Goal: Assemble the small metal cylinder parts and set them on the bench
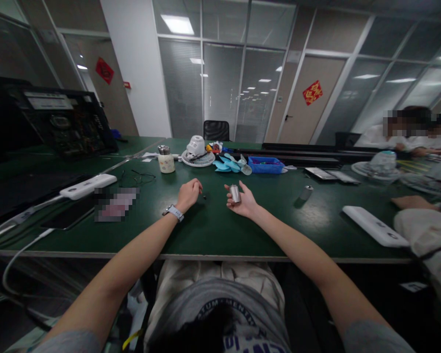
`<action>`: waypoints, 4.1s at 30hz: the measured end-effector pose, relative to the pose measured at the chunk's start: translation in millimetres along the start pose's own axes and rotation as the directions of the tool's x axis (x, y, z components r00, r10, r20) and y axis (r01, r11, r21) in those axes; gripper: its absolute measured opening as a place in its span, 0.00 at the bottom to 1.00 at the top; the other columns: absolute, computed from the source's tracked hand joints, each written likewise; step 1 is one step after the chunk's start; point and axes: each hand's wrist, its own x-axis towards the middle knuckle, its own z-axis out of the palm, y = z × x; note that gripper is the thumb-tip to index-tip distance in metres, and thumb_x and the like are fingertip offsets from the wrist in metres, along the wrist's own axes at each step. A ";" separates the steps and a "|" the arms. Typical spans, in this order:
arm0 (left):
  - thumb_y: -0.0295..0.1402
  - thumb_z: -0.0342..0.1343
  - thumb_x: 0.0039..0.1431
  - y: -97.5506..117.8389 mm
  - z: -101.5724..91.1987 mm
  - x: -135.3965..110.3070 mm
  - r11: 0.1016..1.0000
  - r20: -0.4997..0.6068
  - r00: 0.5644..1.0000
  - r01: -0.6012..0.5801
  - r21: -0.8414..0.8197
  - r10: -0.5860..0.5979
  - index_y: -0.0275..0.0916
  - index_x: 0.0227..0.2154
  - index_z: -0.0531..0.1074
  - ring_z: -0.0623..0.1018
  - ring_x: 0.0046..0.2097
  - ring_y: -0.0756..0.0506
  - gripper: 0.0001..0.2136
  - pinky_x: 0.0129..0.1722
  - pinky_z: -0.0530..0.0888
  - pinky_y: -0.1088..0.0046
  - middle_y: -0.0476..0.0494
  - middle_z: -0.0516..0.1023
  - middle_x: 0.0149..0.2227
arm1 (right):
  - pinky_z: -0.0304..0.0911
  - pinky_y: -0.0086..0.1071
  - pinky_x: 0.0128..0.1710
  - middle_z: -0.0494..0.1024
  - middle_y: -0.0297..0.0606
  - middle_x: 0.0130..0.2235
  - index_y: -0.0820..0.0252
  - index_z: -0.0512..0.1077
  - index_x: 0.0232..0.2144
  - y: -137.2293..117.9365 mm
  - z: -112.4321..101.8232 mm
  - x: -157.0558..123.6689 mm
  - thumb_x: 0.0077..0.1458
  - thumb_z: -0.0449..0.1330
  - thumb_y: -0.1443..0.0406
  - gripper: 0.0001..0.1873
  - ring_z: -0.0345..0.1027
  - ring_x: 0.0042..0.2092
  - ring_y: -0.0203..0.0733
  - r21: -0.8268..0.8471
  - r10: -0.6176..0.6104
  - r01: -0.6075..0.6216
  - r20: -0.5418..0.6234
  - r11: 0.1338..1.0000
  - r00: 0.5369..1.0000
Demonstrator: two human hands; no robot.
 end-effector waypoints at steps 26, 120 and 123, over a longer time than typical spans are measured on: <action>0.33 0.41 0.56 0.1 0.5 -0.4 1.000 0.020 1.000 -0.015 0.026 0.014 0.41 0.25 0.71 0.75 0.29 0.47 0.14 0.31 0.66 0.73 0.49 0.76 0.23 | 0.70 0.35 0.33 0.74 0.46 0.40 0.61 0.63 0.43 3.4 -6.8 9.5 0.64 0.40 0.60 0.16 0.73 0.38 0.41 -0.024 0.009 -0.013 -0.145 1.000 0.989; 0.35 0.43 0.55 -21.5 11.3 -0.3 0.962 -0.067 0.963 0.254 -0.102 -0.262 0.40 0.37 0.62 0.74 0.37 0.44 0.09 0.39 0.71 0.66 0.43 0.73 0.36 | 0.58 0.42 0.50 0.78 0.41 0.47 0.51 0.76 0.46 11.0 0.3 70.0 0.54 0.60 0.51 0.20 0.67 0.50 0.48 -0.866 -0.317 0.401 0.486 -0.298 0.814; 0.37 0.44 0.54 -25.5 11.1 -1.0 0.961 -0.049 0.967 0.242 -0.134 -0.250 0.41 0.36 0.62 0.75 0.38 0.43 0.09 0.41 0.71 0.65 0.44 0.73 0.37 | 0.58 0.40 0.49 0.78 0.37 0.47 0.48 0.79 0.40 19.2 7.1 85.4 0.54 0.61 0.53 0.14 0.67 0.49 0.46 -0.885 -0.324 0.367 0.450 -0.287 0.832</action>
